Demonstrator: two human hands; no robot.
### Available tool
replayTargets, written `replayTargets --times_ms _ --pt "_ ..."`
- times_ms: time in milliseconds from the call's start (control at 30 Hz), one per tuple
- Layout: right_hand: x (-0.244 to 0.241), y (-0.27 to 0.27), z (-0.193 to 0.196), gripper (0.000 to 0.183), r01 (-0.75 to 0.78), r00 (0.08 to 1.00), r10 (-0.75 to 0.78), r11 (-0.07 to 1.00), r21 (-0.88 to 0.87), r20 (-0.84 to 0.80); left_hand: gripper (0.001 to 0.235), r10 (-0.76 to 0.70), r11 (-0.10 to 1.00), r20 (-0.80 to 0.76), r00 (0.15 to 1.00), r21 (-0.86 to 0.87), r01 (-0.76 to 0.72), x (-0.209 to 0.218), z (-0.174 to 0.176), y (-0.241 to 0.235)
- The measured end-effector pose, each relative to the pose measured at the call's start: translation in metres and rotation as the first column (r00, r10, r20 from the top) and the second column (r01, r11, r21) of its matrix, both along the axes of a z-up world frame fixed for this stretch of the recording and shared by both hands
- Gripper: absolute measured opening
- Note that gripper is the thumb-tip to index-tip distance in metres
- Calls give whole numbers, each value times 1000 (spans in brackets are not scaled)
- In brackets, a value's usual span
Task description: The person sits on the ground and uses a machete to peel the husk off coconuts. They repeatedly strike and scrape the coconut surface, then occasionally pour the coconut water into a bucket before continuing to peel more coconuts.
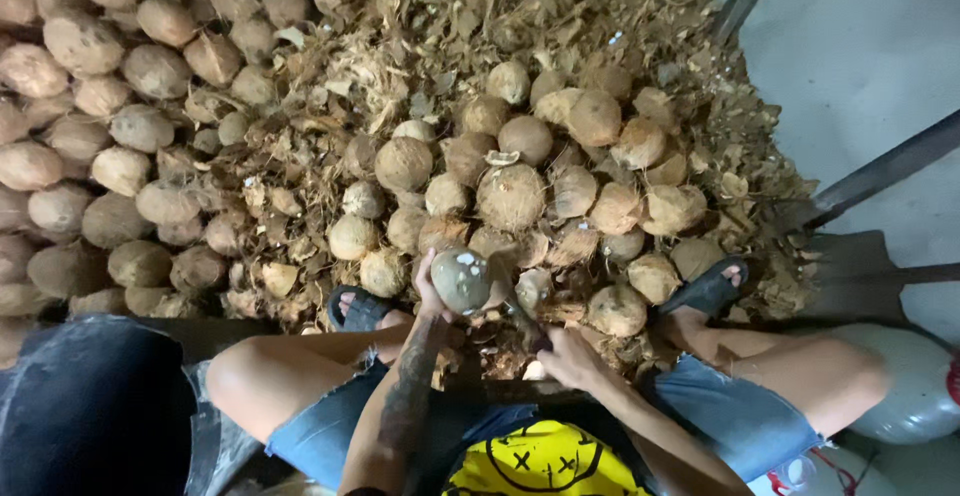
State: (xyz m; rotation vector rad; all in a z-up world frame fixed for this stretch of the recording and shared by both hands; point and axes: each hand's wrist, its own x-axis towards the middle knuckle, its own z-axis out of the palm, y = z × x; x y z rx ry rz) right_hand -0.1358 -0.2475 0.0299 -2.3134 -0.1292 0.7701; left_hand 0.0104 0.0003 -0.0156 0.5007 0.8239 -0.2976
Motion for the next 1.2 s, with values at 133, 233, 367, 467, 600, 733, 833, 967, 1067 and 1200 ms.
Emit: replayTargets --times_ms 133,233,367,467,600,733,833,967,1067,1200 --pt "-4 -1 -1 29 191 974 -180 979 75 -135 50 -1 996 40 999 90 -2 -7 3 3" --pt "-10 9 -7 17 -38 945 -23 983 179 326 51 -5 996 99 995 91 -4 -8 5 4" --pt "3 14 -12 24 245 934 -190 957 156 -302 57 4 1000 176 984 27 -8 -8 12 8" --pt "-15 7 -15 30 275 941 -244 956 105 -236 60 -3 1000 88 996 14 2 -11 17 6" --pt "-6 9 0 20 -26 944 -64 963 269 322 52 71 994 188 980 70 -85 -7 17 2" --pt "-3 17 -6 18 -19 999 11 988 155 53 59 -62 997 101 993 -47 67 -9 14 4" --pt "-9 15 -11 28 105 993 -108 993 63 53 58 -38 999 81 996 -24 40 0 12 -2" --pt "-11 10 -6 21 29 976 -73 977 212 205 65 -10 999 24 1000 -41 11 -6 9 -3" --pt "-8 10 -9 26 117 993 -116 993 28 -28 60 -7 1000 32 999 -13 8 -11 5 -1" --pt "-10 12 -4 55 240 929 -249 968 -67 -274 58 -8 1000 26 1000 -9 8 -7 1 -3"
